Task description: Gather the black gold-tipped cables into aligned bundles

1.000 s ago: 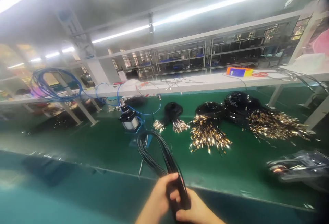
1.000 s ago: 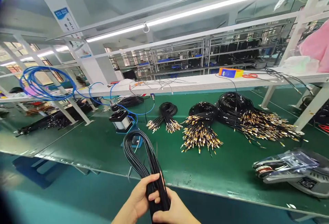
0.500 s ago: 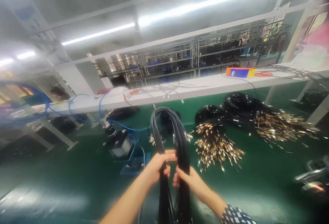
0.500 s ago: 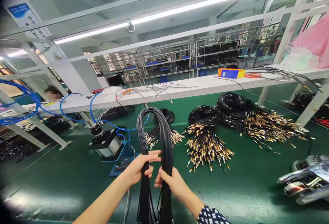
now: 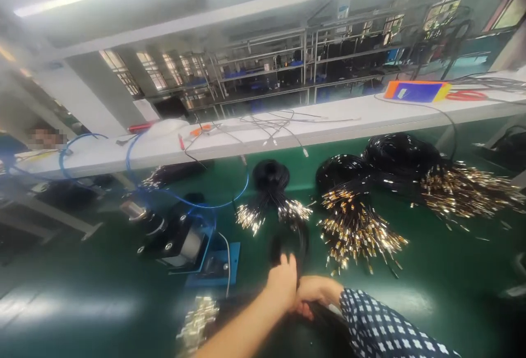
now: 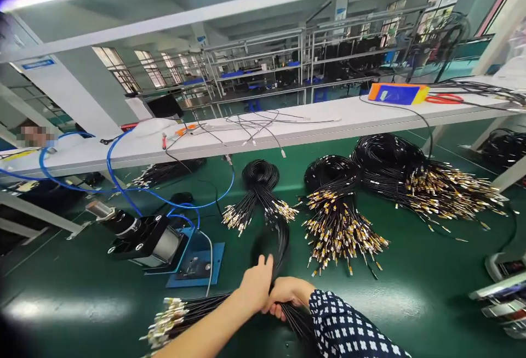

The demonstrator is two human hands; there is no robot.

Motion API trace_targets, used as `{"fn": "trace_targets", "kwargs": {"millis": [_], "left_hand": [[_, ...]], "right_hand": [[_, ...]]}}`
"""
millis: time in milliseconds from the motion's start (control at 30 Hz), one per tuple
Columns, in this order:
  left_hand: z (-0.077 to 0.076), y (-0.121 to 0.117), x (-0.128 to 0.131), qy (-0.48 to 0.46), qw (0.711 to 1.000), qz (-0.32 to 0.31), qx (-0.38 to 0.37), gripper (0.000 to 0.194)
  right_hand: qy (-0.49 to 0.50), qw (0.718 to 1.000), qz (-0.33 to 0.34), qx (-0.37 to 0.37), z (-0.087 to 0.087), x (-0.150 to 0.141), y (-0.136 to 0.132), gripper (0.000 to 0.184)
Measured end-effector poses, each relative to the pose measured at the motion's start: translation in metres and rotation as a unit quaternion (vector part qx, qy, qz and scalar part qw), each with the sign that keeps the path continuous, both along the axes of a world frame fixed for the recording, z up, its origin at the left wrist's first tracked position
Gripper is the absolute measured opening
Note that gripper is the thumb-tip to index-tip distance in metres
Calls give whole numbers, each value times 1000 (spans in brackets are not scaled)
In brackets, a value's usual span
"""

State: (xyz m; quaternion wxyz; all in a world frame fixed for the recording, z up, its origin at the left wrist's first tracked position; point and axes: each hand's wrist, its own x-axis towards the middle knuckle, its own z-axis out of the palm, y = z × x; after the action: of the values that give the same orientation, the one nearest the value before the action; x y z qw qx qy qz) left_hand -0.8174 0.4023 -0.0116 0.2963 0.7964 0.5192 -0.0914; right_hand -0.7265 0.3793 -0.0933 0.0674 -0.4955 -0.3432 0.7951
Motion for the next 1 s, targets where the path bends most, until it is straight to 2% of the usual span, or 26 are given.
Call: {"fn": "trace_targets", "kwargs": {"millis": [100, 200, 300, 433, 533, 600, 700, 833, 933, 1000], "left_hand": [[-33, -4, -7, 27, 996, -65, -60, 114], [-47, -7, -16, 17, 991, -112, -75, 98], [-49, -9, -13, 35, 990, -124, -60, 84], [-44, -2, -1, 64, 988, -140, -6, 82], [-41, 5, 4, 55, 985, -164, -7, 74], [-41, 6, 6, 55, 986, -157, -14, 70], [-47, 1, 10, 64, 992, -109, -16, 72], [-58, -12, 10, 33, 997, -54, -48, 74], [-63, -18, 3, -83, 993, -42, -70, 70], [-64, -19, -1, -177, 980, -20, -85, 56]], "right_hand": [[17, 999, 22, -22, -17, 11, -10, 34], [37, 998, 23, -41, -28, 21, -20, 32], [54, 996, 33, -64, -36, 27, -19, 30], [85, 992, 44, -86, -40, 34, -13, 27], [125, 988, 33, -90, -40, 42, -11, 22], [154, 983, 32, -97, -40, 48, -11, 20], [188, 975, 34, -112, -41, 54, -14, 23], [181, 977, 25, -108, -44, 54, -19, 23], [151, 985, 13, -86, -44, 49, -21, 20], [125, 990, 10, -69, -42, 44, -20, 19]]}}
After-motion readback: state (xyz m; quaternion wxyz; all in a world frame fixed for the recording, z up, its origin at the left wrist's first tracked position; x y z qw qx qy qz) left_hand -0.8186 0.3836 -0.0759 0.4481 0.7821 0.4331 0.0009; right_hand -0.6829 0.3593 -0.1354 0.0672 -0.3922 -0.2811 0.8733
